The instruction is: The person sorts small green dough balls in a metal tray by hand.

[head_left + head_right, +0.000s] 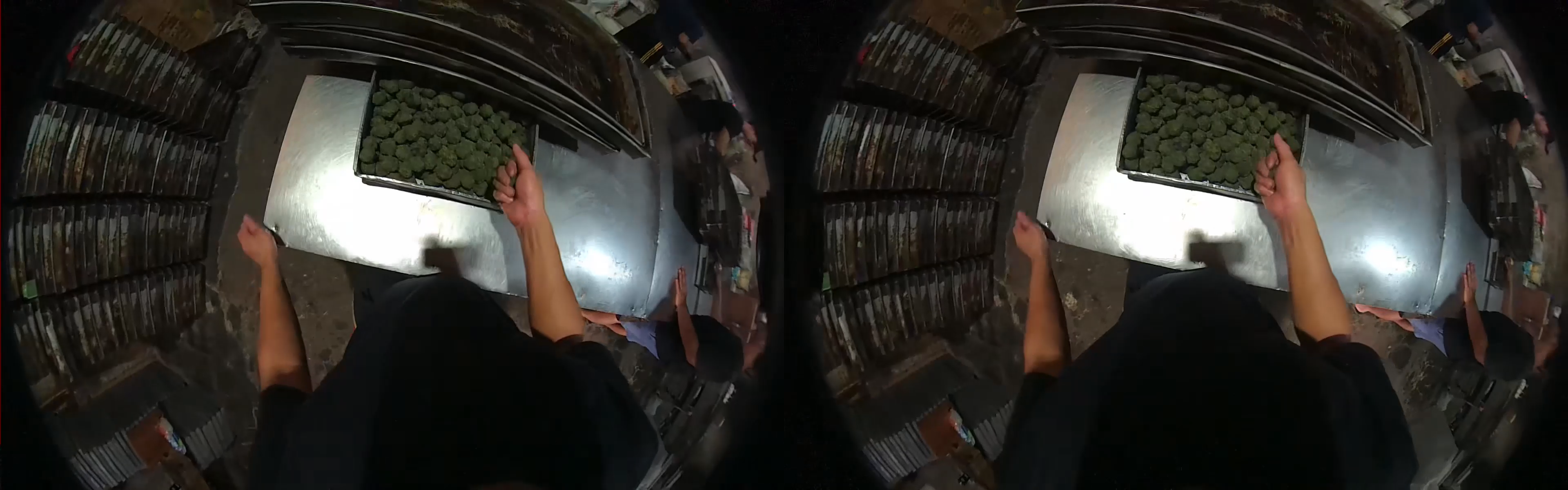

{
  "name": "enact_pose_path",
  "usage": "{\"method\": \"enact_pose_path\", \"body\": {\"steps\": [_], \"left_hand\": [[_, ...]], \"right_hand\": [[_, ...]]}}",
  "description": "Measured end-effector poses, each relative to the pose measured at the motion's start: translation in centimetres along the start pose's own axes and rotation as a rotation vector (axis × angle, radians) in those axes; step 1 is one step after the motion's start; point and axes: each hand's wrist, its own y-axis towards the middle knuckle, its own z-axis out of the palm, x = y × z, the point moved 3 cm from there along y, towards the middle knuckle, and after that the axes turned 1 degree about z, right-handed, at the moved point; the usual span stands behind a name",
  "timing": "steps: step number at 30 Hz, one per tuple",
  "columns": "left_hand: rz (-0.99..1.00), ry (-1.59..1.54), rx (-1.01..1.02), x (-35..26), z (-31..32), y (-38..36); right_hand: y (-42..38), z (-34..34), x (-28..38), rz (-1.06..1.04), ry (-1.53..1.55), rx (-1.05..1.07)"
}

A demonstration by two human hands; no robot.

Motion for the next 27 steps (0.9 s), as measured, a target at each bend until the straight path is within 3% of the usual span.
{"method": "enact_pose_path", "body": {"steps": [2, 4, 6, 8, 9, 10, 12, 13, 14, 16, 18, 20, 21, 23, 24, 27], "left_hand": [[-0.035, 0.109, 0.155, -3.9, 1.5, 1.2], [-0.135, 0.271, 0.328, -6.6, 2.2, 0.3], [-0.106, 0.3, 0.331, -7.0, 2.3, 0.1], [-0.224, 0.294, 0.308, -8.1, 1.5, 0.0], [-0.223, 0.293, 0.322, -8.1, 1.7, 0.0], [-0.227, 0.319, 0.338, -7.9, 1.7, 0.0], [-0.219, 0.346, 0.352, -7.9, 1.9, 0.2], [-0.218, 0.34, 0.343, -7.9, 1.8, 0.1], [-0.215, 0.337, 0.331, -7.9, 1.8, 0.1], [-0.209, 0.349, 0.33, -7.9, 1.8, -0.1], [-0.205, 0.36, 0.327, -7.7, 1.9, 0.2], [-0.2, 0.336, 0.323, -7.5, 2.2, 0.1], [-0.191, 0.339, 0.337, -7.8, 2.2, 0.1], [-0.226, 0.344, 0.341, -8.4, 1.7, -0.1], [-0.224, 0.346, 0.35, -8.1, 1.8, -0.2], [-0.217, 0.366, 0.34, -7.8, 2.1, 0.2]], "right_hand": [[-2.0, 3.9, -0.1, -0.144, -0.111, -0.121], [-2.2, 4.5, 0.1, -0.16, -0.156, -0.105], [-2.8, 5.2, -0.2, -0.181, -0.191, -0.091], [-3.8, 7.8, -0.1, -0.236, -0.228, -0.271], [-3.7, 7.4, -0.4, -0.243, -0.25, -0.126], [-3.0, 6.1, -0.7, -0.244, -0.252, -0.137], [-1.0, 4.4, -1.8, -0.098, 0.003, -0.043], [-1.8, 6.9, -2.0, -0.078, 0.018, -0.217], [-1.2, 6.1, -2.5, -0.078, 0.035, -0.22], [0.7, 6.8, -3.5, 0.069, -0.011, 0.317], [2.3, 8.7, -4.8, 0.09, -0.081, 0.374], [2.1, 13.8, -5.0, -0.319, -0.836, -0.248], [2.4, 14.2, -5.4, -0.316, -0.83, -0.264], [2.6, 15.5, -4.8, -0.819, -1.23, -0.03], [2.6, 14.9, -4.0, -0.813, -1.233, -0.039], [2.4, 10.9, -1.7, -0.619, -1.739, -0.406]]}}
